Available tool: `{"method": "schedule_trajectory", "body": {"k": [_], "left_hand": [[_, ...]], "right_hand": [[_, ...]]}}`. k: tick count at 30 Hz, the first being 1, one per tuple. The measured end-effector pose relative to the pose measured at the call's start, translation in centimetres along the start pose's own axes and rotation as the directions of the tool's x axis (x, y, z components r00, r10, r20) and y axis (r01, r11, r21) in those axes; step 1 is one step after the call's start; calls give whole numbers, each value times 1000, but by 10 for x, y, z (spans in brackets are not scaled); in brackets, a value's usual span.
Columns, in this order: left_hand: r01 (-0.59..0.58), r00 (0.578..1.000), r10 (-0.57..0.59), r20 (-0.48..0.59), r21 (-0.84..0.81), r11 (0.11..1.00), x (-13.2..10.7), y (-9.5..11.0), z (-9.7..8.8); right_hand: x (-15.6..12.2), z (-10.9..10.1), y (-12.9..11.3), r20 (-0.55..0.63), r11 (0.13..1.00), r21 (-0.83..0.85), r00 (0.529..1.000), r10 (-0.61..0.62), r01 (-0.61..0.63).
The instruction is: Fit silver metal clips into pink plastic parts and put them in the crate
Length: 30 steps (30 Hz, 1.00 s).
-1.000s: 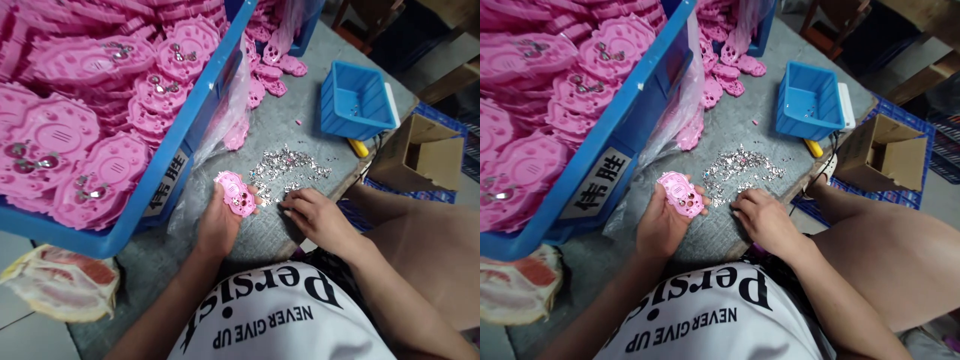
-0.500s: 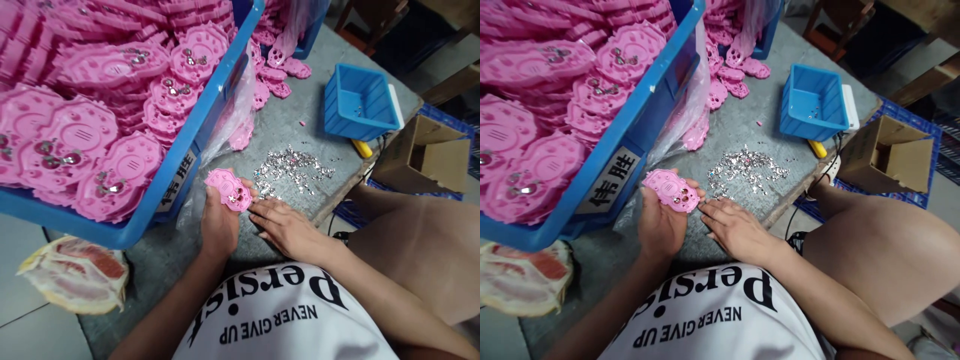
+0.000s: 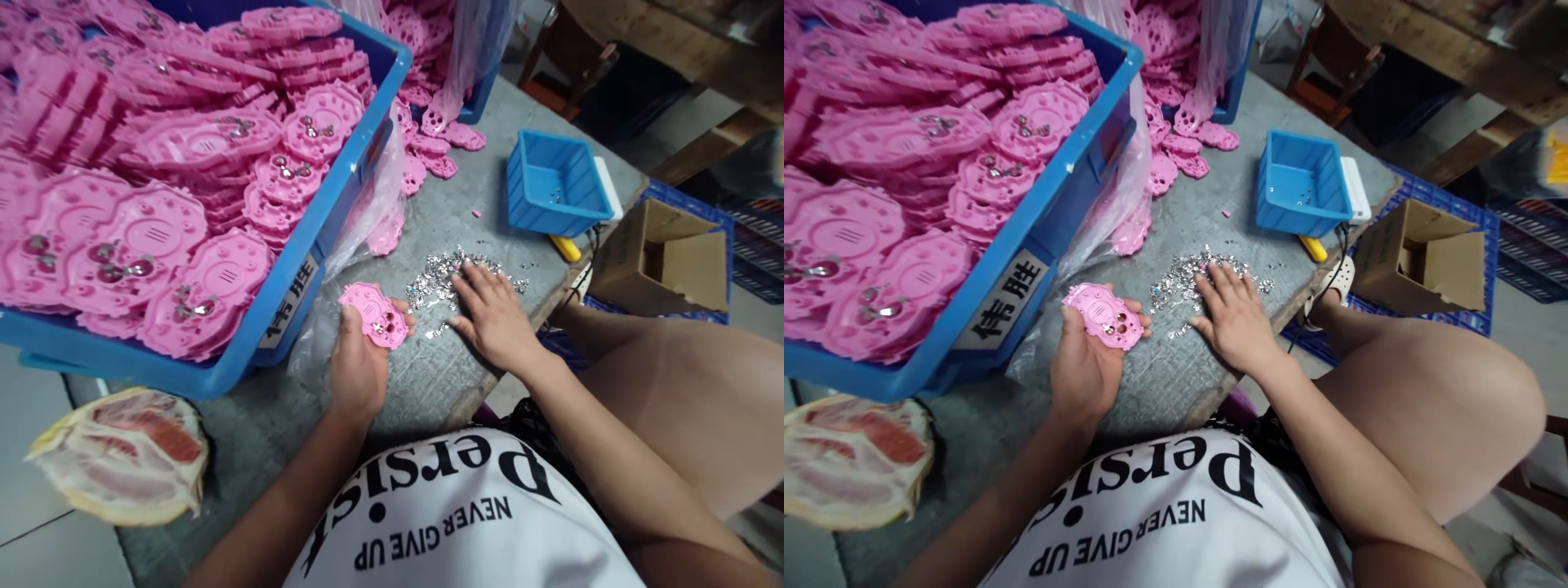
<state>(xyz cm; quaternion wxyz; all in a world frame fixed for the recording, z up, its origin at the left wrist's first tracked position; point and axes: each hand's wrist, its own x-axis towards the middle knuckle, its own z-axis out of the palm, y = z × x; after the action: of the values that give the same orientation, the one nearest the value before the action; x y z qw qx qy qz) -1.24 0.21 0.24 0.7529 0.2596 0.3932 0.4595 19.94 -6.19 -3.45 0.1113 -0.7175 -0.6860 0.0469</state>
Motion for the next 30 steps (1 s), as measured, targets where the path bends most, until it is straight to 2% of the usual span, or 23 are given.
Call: {"method": "schedule_trajectory", "body": {"k": [3, 7, 9, 11, 13, 15, 17, 19, 23, 25, 30], "left_hand": [[5, 1000, -5, -11, 3, 1000, 0, 1, 2], [5, 1000, -4, -14, 18, 1000, 0, 2, 3], [16, 1000, -15, -19, 21, 1000, 0, 2, 2], [19, 1000, -18, -14, 17, 1000, -1, 2, 1], [17, 1000, -17, -4, 15, 1000, -1, 2, 0], [12, 1000, -12, -1, 19, 1000, -1, 1, 0], [-5, 1000, 5, -8, 29, 1000, 1, -2, -1], [-50, 998, 51, -20, 36, 998, 3, -5, -3], [-103, 994, 104, -24, 36, 994, 7, -11, -7], [-89, 996, 90, -13, 17, 996, 7, -12, -6], [12, 999, -10, 31, -50, 999, 4, -11, -2]], "right_hand": [[-3, 0, -10, 65, 992, -1, 990, -127, 127], [-6, -8, -10, 93, 987, 0, 983, -161, 161], [-6, -11, -2, 56, 990, 14, 989, -140, 139], [-6, -13, 12, -55, 1000, 11, 998, -5, 6], [-5, -12, 28, -170, 982, 11, 968, 186, -187], [-6, -7, 41, -192, 947, 7, 929, 317, -322], [-8, -2, 46, -143, 926, -26, 918, 369, -376], [-9, 2, 45, -88, 932, -60, 932, 352, -358], [-9, 1, 37, -39, 982, 5, 982, 187, -187], [-8, -1, 36, -62, 988, 80, 989, 136, -131], [-4, -6, 37, -189, 974, 178, 967, 171, -138]]}}
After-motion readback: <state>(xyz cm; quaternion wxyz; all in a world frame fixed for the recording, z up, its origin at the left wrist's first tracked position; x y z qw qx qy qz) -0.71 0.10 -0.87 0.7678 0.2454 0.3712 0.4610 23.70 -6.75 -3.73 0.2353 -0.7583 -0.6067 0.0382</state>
